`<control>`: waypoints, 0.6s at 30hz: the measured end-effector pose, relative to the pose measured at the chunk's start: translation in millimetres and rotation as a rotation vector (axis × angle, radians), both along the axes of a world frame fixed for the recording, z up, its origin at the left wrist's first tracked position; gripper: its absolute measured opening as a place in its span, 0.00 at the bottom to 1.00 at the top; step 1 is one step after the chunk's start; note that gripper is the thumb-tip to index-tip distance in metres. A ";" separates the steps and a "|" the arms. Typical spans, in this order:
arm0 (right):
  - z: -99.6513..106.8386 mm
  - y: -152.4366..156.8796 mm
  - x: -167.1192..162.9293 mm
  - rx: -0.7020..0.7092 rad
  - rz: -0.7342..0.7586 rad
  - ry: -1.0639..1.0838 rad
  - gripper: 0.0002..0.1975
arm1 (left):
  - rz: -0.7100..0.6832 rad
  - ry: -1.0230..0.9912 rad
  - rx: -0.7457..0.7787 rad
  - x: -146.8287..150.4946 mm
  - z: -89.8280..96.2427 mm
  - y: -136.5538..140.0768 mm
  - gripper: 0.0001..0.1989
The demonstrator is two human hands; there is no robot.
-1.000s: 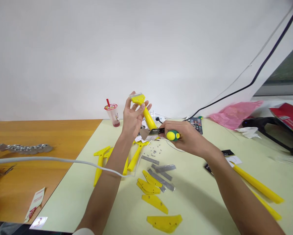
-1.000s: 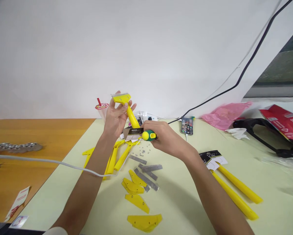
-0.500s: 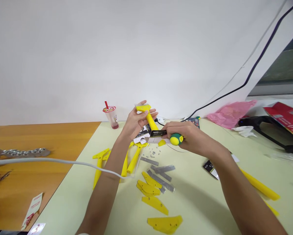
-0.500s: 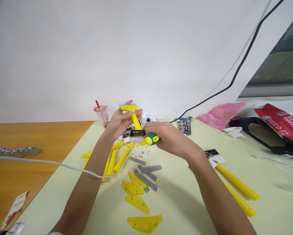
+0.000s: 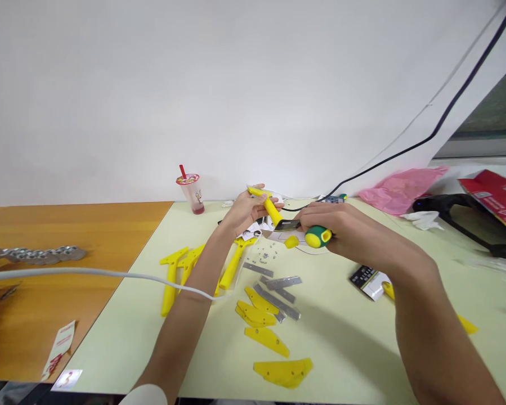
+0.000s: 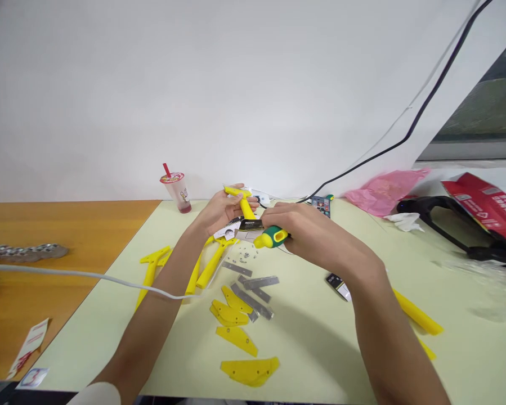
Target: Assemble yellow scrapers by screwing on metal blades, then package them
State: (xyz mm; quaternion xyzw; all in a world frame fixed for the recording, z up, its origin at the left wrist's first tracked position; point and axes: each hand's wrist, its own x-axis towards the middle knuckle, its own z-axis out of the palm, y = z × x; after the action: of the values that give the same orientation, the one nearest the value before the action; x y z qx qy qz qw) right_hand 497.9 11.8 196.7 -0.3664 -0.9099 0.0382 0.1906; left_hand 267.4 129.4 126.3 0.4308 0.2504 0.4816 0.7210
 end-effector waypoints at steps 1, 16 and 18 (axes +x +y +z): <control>0.3 -0.8 -0.6 0.005 -0.004 0.011 0.21 | -0.022 -0.002 -0.010 0.2 -1.6 1.3 0.30; 5.3 -4.3 6.7 0.158 0.020 0.151 0.12 | -0.087 -0.012 -0.129 12.8 -10.3 1.3 0.14; 5.3 -4.6 5.0 0.199 -0.002 0.140 0.12 | -0.125 0.009 -0.084 11.6 -9.6 -0.1 0.19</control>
State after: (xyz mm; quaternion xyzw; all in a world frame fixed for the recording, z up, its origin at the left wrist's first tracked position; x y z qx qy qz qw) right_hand 502.9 7.2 202.0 -0.3429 -0.8934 -0.0271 0.2892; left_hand 278.9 129.3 116.7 0.4171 0.2461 0.4231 0.7658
